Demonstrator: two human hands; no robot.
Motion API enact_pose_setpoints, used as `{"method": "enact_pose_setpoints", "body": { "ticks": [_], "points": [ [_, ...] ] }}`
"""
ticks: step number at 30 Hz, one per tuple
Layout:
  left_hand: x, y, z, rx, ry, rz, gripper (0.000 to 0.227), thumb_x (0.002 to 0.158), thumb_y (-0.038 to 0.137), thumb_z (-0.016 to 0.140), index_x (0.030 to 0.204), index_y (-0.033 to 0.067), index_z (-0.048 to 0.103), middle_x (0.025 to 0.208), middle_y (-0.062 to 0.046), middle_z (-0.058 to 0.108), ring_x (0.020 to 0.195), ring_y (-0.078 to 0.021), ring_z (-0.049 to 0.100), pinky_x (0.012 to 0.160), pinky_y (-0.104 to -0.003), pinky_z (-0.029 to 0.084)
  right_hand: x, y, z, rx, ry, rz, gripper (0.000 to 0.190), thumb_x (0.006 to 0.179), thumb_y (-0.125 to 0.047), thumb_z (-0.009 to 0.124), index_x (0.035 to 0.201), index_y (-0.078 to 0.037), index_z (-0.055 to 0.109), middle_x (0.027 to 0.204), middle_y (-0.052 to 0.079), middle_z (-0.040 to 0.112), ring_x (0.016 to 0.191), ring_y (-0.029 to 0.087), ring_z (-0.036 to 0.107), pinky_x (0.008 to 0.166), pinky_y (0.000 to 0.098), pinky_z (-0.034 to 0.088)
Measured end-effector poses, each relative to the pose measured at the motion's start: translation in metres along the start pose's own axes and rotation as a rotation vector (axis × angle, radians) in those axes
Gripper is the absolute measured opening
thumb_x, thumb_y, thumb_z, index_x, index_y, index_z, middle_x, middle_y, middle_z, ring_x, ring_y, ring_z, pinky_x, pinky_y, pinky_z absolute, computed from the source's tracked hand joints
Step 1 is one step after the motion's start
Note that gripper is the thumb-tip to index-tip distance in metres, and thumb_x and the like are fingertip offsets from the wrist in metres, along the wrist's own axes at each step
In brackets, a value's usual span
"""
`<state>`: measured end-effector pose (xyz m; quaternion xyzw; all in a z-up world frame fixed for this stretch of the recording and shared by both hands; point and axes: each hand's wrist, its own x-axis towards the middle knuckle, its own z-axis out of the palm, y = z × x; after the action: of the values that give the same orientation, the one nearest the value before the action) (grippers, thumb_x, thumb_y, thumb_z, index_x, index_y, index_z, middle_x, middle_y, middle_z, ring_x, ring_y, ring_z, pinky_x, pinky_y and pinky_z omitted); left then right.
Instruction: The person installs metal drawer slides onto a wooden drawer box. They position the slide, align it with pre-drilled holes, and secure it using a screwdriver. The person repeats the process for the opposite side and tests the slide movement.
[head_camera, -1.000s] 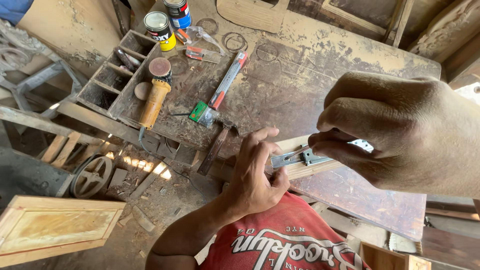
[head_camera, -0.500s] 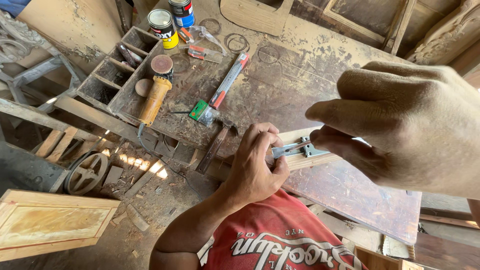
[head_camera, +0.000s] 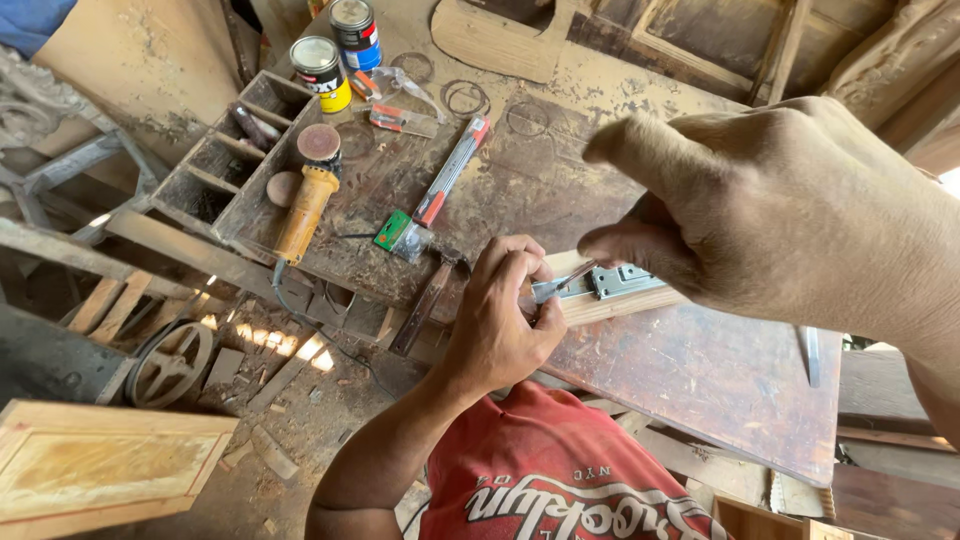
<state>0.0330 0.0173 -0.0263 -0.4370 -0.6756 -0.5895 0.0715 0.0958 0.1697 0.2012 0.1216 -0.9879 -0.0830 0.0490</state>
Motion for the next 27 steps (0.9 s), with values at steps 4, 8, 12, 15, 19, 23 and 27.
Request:
{"method": "enact_pose_setpoints", "body": {
  "ticks": [4, 8, 12, 15, 19, 23, 27],
  "points": [
    [0.003, -0.003, 0.002, 0.008, 0.002, -0.032, 0.027, 0.081, 0.003, 0.071, 0.103, 0.0010, 0.054, 0.117, -0.017, 0.056, 0.113, -0.0340, 0.060, 0.098, -0.043, 0.051, 0.005, 0.005, -0.003, 0.303, 0.013, -0.208, 0.041, 0.088, -0.028, 0.068, 0.118, -0.004, 0.054, 0.093, 0.011, 0.066, 0.074, 0.020, 0.076, 0.060, 0.0343, 0.060],
    [0.008, -0.008, 0.003, 0.019, 0.020, -0.001, 0.028, 0.082, 0.003, 0.071, 0.104, 0.0010, 0.054, 0.118, -0.016, 0.056, 0.114, -0.0335, 0.060, 0.100, -0.043, 0.051, 0.012, 0.006, -0.004, 0.045, -0.047, 0.001, 0.055, 0.082, -0.044, 0.079, 0.117, -0.007, 0.058, 0.079, 0.010, 0.075, 0.064, 0.025, 0.075, 0.052, 0.0392, 0.056],
    [0.013, -0.012, 0.002, 0.006, 0.018, -0.038, 0.025, 0.081, 0.003, 0.071, 0.102, 0.0018, 0.056, 0.117, -0.015, 0.057, 0.112, -0.0318, 0.062, 0.094, -0.041, 0.054, 0.017, 0.014, -0.002, 0.373, 0.033, -0.147, 0.045, 0.087, -0.027, 0.066, 0.120, 0.001, 0.051, 0.078, 0.006, 0.076, 0.074, 0.019, 0.078, 0.057, 0.0326, 0.059],
    [0.013, -0.012, 0.001, -0.025, 0.011, -0.077, 0.026, 0.082, 0.004, 0.071, 0.103, 0.0008, 0.055, 0.116, -0.015, 0.057, 0.108, -0.0303, 0.063, 0.090, -0.040, 0.055, 0.015, 0.021, 0.010, 0.319, 0.053, -0.072, 0.031, 0.093, -0.023, 0.068, 0.110, 0.000, 0.056, 0.075, 0.006, 0.076, 0.075, 0.020, 0.078, 0.060, 0.0327, 0.060],
    [0.013, -0.012, -0.001, 0.013, 0.013, -0.028, 0.025, 0.081, 0.003, 0.071, 0.101, 0.0018, 0.056, 0.116, -0.015, 0.057, 0.110, -0.0311, 0.063, 0.094, -0.041, 0.053, 0.014, 0.027, 0.016, 0.268, 0.036, 0.077, 0.038, 0.090, -0.026, 0.073, 0.110, 0.001, 0.057, 0.077, 0.010, 0.077, 0.075, 0.021, 0.078, 0.061, 0.0347, 0.060],
    [0.013, -0.014, -0.002, 0.022, 0.018, -0.025, 0.026, 0.080, 0.003, 0.071, 0.102, 0.0005, 0.056, 0.116, -0.016, 0.058, 0.111, -0.0323, 0.062, 0.096, -0.042, 0.053, 0.015, 0.025, 0.005, 0.421, 0.173, -0.332, 0.037, 0.089, -0.024, 0.072, 0.104, 0.004, 0.054, 0.084, 0.011, 0.071, 0.076, 0.020, 0.077, 0.063, 0.0308, 0.061],
    [0.020, -0.020, -0.002, 0.031, 0.031, -0.016, 0.026, 0.079, 0.003, 0.072, 0.100, 0.0010, 0.056, 0.113, -0.015, 0.058, 0.110, -0.0325, 0.062, 0.097, -0.042, 0.053, 0.023, 0.010, -0.002, 0.057, -0.072, -0.049, 0.036, 0.092, -0.038, 0.067, 0.112, -0.008, 0.060, 0.086, 0.008, 0.074, 0.070, 0.021, 0.075, 0.062, 0.0346, 0.060]
  ]
}}
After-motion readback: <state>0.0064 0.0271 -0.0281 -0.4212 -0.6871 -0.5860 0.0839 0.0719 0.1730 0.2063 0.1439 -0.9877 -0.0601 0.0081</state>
